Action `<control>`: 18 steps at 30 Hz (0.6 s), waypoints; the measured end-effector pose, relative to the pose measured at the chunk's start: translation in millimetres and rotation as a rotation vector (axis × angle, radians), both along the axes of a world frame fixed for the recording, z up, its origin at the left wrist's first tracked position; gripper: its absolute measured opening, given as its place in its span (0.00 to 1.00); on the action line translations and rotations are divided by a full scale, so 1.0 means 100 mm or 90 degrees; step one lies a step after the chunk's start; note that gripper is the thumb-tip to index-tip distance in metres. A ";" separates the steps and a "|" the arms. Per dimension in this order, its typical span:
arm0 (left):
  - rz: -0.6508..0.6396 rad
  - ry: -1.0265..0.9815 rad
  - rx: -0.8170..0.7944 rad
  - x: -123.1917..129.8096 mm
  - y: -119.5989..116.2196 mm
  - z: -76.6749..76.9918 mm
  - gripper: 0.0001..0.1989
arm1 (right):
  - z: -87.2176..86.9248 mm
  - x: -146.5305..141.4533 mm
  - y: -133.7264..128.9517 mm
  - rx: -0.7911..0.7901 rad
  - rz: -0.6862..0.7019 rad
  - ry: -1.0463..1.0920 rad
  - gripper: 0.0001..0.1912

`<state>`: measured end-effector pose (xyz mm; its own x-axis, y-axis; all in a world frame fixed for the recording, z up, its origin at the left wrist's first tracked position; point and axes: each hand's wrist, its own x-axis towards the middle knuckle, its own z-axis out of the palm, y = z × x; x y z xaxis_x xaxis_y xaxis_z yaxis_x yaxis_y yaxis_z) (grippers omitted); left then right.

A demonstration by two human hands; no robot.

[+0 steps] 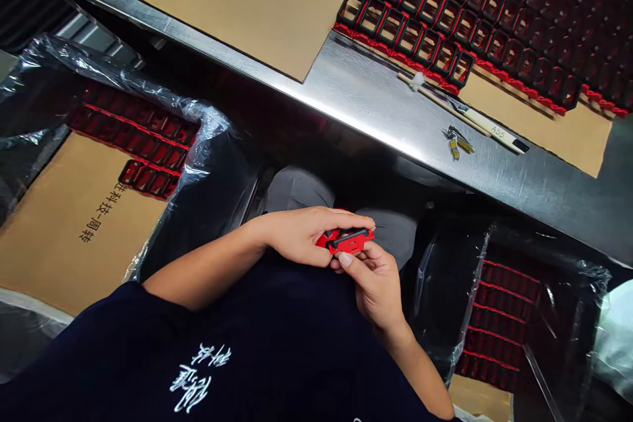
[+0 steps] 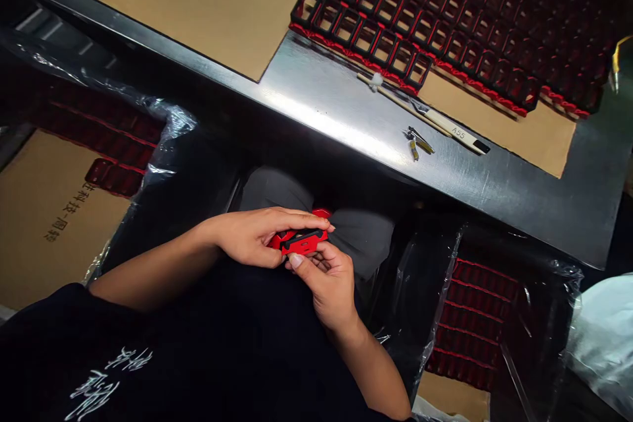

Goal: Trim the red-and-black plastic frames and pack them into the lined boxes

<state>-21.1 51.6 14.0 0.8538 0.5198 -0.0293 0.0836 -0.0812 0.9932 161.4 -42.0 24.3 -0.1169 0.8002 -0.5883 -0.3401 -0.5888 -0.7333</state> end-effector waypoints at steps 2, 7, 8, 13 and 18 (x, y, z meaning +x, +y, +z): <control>0.009 0.010 0.022 -0.01 -0.01 0.01 0.35 | -0.01 0.00 0.00 0.004 0.001 -0.004 0.08; 0.079 0.044 0.086 -0.02 -0.06 0.06 0.38 | -0.03 0.00 0.05 0.034 -0.022 0.022 0.07; 0.099 0.046 0.094 -0.02 -0.06 0.07 0.39 | -0.03 0.00 0.07 0.039 -0.028 0.027 0.07; 0.118 0.049 0.109 -0.02 -0.06 0.08 0.38 | 0.00 -0.02 0.13 0.054 -0.036 0.028 0.07; 0.136 0.039 0.166 -0.02 -0.06 0.09 0.40 | 0.01 -0.03 0.16 0.071 -0.033 0.032 0.07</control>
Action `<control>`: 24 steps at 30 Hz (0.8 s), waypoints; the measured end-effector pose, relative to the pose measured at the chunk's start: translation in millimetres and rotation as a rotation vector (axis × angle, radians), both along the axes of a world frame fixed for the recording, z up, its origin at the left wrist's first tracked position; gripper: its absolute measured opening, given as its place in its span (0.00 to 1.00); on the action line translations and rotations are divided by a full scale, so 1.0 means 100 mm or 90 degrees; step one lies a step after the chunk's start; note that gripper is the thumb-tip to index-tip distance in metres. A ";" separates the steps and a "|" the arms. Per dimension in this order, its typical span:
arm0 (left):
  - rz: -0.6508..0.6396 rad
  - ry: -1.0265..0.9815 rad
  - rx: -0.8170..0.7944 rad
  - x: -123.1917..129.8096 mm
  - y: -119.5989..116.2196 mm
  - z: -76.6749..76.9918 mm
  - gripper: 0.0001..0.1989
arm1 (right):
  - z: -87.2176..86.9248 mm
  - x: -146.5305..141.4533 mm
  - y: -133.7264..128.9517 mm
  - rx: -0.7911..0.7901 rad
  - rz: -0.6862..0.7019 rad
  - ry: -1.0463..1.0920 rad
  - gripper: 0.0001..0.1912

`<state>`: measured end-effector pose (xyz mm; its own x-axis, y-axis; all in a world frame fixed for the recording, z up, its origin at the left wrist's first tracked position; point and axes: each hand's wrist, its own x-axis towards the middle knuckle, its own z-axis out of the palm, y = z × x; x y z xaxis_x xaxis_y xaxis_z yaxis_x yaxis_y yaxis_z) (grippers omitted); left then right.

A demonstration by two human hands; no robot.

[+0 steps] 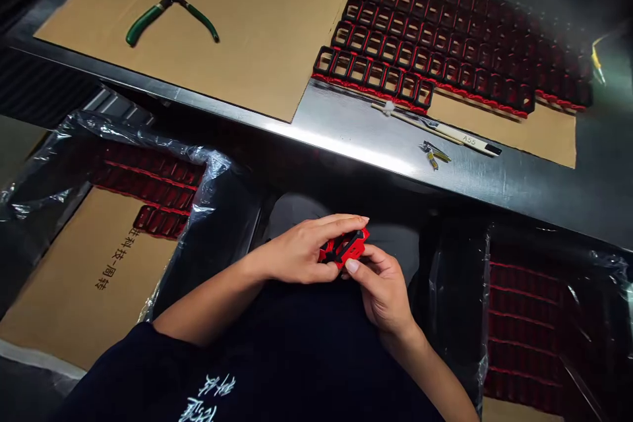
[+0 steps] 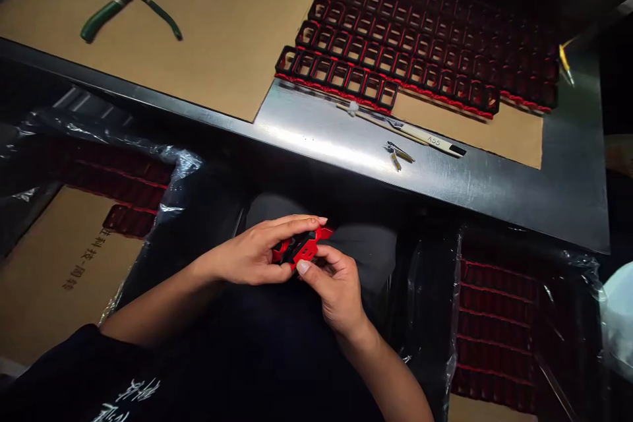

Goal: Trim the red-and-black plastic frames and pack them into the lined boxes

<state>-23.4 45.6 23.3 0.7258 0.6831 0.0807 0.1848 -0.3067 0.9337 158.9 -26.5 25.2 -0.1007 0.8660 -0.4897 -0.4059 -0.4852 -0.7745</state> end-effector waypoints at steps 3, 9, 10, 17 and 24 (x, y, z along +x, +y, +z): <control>0.017 0.008 0.025 0.01 -0.02 0.02 0.41 | -0.01 0.00 0.02 0.025 0.014 -0.012 0.06; 0.039 -0.002 0.055 0.02 -0.02 0.03 0.42 | -0.02 0.00 0.05 0.057 0.026 -0.028 0.05; 0.043 -0.002 0.057 0.02 -0.03 0.03 0.42 | -0.03 0.00 0.05 0.062 0.028 -0.031 0.05; 0.070 0.001 0.072 0.05 -0.06 0.02 0.40 | -0.04 0.01 0.03 0.063 0.011 -0.052 0.05; 0.088 0.011 0.083 0.08 -0.07 0.05 0.37 | -0.04 0.00 0.02 0.070 -0.007 -0.068 0.05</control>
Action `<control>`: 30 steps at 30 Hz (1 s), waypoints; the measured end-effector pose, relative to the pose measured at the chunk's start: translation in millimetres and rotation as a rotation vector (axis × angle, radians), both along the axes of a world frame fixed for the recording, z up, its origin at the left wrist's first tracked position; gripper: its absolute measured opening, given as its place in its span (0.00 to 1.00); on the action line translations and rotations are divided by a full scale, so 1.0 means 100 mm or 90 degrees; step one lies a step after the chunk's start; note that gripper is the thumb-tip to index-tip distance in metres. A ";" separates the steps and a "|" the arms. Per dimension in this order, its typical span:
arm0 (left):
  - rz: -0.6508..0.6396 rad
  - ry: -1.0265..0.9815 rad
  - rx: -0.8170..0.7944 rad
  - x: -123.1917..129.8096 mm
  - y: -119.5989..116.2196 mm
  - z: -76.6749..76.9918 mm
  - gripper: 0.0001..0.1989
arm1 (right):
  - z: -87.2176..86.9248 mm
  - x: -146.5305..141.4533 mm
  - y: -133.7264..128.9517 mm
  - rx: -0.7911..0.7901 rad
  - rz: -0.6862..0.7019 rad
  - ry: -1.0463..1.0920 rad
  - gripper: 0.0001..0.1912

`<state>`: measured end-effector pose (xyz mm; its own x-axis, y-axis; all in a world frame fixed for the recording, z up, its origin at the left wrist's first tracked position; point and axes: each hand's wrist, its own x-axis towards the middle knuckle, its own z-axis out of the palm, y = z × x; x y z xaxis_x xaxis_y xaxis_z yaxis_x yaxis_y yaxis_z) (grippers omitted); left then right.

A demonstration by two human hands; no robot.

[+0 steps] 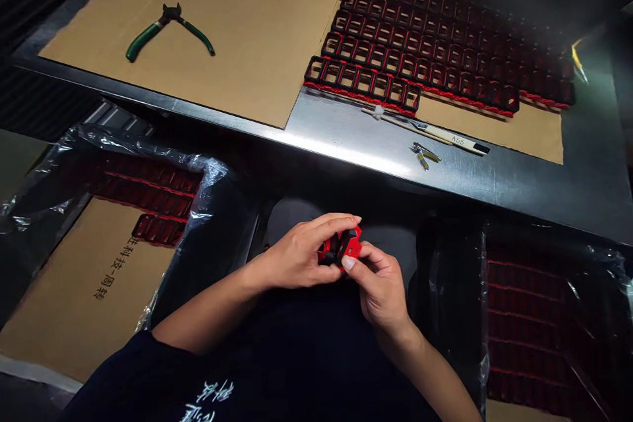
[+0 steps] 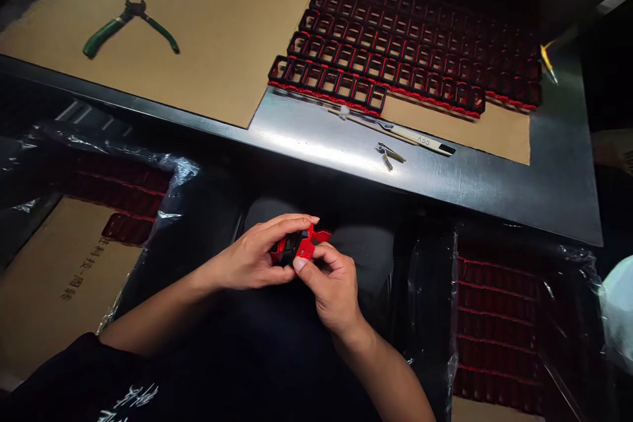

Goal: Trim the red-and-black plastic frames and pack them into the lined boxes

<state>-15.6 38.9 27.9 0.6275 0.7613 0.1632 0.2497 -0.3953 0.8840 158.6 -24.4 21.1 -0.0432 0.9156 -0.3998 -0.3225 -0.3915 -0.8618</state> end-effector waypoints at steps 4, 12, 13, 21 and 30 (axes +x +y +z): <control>0.008 -0.001 0.010 0.01 0.00 0.00 0.37 | 0.00 0.00 0.00 0.008 -0.010 -0.021 0.07; 0.022 0.008 0.002 0.00 -0.02 0.00 0.36 | 0.02 -0.01 -0.01 -0.018 0.001 0.001 0.07; 0.026 0.009 0.010 0.00 -0.02 0.01 0.36 | 0.02 -0.01 -0.01 -0.017 -0.003 0.002 0.07; 0.032 0.002 0.032 0.01 -0.03 0.00 0.34 | 0.04 -0.01 -0.02 -0.029 -0.005 0.029 0.05; 0.041 0.014 0.032 0.01 -0.06 0.02 0.33 | 0.02 0.00 -0.03 -0.024 -0.009 0.050 0.04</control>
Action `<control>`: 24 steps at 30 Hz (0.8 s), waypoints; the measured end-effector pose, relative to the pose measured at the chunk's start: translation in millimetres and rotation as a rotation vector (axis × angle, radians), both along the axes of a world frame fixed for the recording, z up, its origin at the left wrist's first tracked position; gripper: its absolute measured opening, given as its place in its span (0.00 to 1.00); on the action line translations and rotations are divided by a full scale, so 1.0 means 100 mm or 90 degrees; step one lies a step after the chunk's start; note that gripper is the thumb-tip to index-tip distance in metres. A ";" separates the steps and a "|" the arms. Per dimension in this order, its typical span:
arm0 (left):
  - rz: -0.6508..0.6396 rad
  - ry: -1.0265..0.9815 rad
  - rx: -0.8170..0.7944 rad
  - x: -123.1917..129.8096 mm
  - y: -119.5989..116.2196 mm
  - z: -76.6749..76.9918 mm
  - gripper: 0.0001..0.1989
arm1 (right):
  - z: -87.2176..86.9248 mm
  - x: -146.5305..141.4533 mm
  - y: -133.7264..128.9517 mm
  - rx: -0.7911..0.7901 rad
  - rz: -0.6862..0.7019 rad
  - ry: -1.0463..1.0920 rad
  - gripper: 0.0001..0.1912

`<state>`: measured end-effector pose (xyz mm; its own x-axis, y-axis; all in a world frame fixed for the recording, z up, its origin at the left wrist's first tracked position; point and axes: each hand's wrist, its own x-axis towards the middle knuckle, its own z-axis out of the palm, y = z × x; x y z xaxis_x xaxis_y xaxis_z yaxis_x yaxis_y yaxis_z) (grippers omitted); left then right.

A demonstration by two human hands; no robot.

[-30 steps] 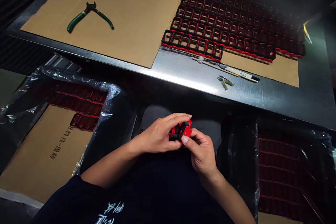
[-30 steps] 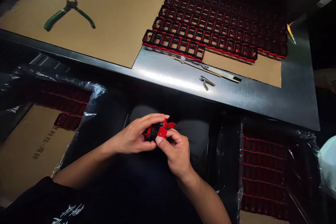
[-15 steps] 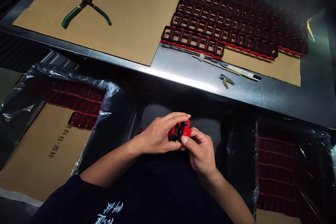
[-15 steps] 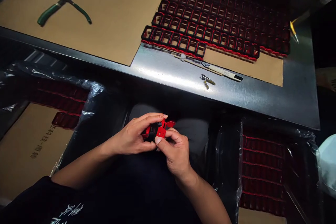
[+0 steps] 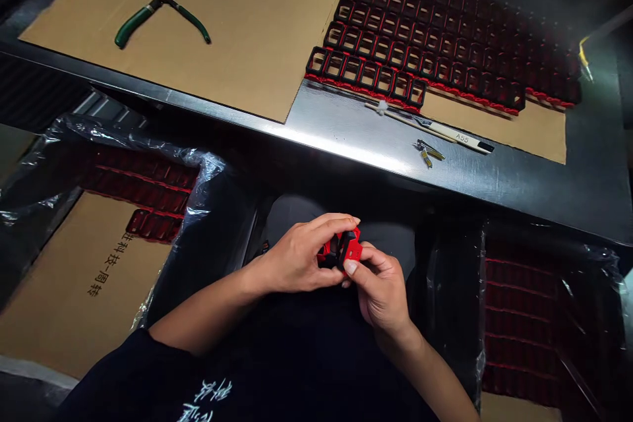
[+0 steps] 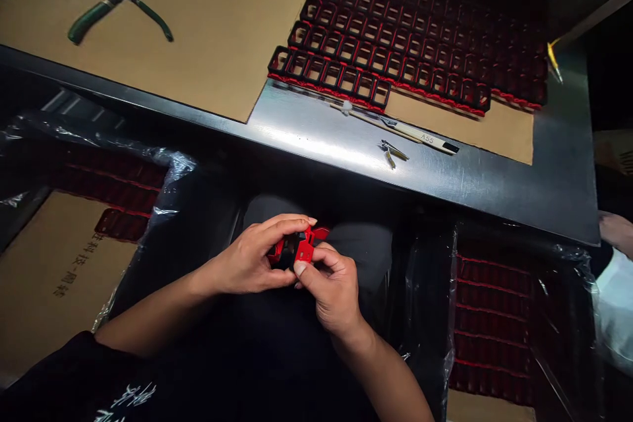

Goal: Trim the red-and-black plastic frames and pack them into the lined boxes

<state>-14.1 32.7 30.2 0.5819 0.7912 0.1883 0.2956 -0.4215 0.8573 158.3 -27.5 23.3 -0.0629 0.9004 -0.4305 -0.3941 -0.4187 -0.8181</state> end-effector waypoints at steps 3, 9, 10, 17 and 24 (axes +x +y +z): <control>0.010 0.009 0.007 0.00 -0.01 0.01 0.33 | 0.00 -0.01 0.00 0.001 -0.014 -0.007 0.05; 0.002 0.001 -0.017 0.01 -0.01 0.01 0.33 | 0.01 0.01 -0.03 -0.008 -0.002 0.025 0.04; 0.003 0.000 -0.020 0.01 -0.02 0.01 0.33 | 0.01 0.02 -0.03 -0.009 0.000 0.032 0.04; 0.006 -0.010 -0.013 0.01 -0.03 -0.02 0.36 | 0.02 0.02 -0.05 -0.007 0.007 0.047 0.04; 0.009 -0.005 0.027 0.01 -0.04 0.00 0.34 | 0.01 -0.03 -0.03 0.001 -0.024 0.013 0.06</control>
<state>-13.0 29.2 30.3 0.5693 0.7902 0.2268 0.2946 -0.4537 0.8411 155.4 -30.7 24.5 -0.0377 0.9031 -0.4278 -0.4267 -0.4017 -0.8103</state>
